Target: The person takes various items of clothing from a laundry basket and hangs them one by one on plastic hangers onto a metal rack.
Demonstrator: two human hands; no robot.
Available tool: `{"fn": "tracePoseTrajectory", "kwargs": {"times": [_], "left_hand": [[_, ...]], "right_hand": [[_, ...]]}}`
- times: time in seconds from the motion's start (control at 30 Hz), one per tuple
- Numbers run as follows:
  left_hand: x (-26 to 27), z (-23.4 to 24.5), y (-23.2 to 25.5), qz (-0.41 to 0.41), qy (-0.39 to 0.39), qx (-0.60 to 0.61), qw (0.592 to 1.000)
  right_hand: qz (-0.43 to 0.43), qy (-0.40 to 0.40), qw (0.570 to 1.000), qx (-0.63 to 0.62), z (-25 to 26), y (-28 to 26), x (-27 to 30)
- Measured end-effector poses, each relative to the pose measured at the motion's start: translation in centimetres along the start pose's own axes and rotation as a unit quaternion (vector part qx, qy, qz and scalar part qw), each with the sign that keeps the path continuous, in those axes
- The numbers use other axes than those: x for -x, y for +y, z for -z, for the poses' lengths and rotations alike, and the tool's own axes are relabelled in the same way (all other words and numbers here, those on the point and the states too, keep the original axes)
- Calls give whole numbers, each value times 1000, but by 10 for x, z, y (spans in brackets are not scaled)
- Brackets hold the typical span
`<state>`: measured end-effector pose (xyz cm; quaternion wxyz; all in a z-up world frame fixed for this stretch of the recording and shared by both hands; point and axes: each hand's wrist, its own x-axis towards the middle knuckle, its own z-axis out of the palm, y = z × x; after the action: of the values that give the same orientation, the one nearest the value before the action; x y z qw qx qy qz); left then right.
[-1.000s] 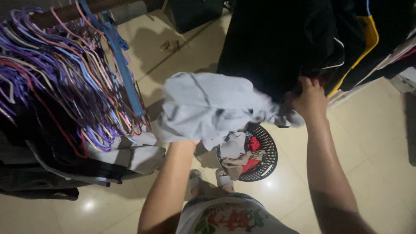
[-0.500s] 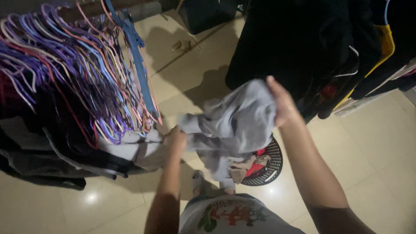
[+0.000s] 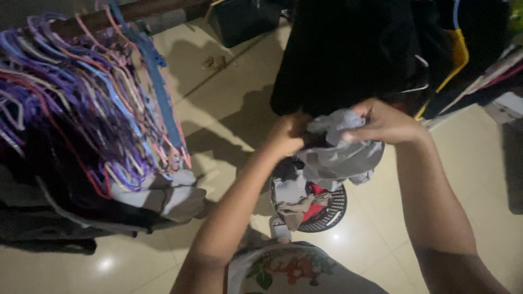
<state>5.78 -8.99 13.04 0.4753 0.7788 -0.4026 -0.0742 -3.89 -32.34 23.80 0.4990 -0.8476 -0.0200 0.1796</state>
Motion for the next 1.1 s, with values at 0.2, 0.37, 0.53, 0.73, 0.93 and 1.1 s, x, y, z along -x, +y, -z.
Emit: {"fn": "tracePoseTrajectory", "kwargs": {"times": [0.2,0.37,0.53,0.73,0.93,1.1], "left_hand": [[-17,31,-11,139,71,478,864],[-16,62,-19,-12,139,225,964],[-37,95,-34,176,85,-399,896],[-57,119,-34,261,-15,-471,842],[-45,114,-63,267,212,-204,918],[-22,85,-130,259,152,-232,925]], "right_hand": [[-94,369,829,408,0,8,9],[16,405,812,419,12,54,-1],[247,160,920,260,48,40,-32],[-97,-16,796,598,8,11,-109],[-5,434,793,428,18,47,-141],[-82,162,753,633,-11,96,-183]]}}
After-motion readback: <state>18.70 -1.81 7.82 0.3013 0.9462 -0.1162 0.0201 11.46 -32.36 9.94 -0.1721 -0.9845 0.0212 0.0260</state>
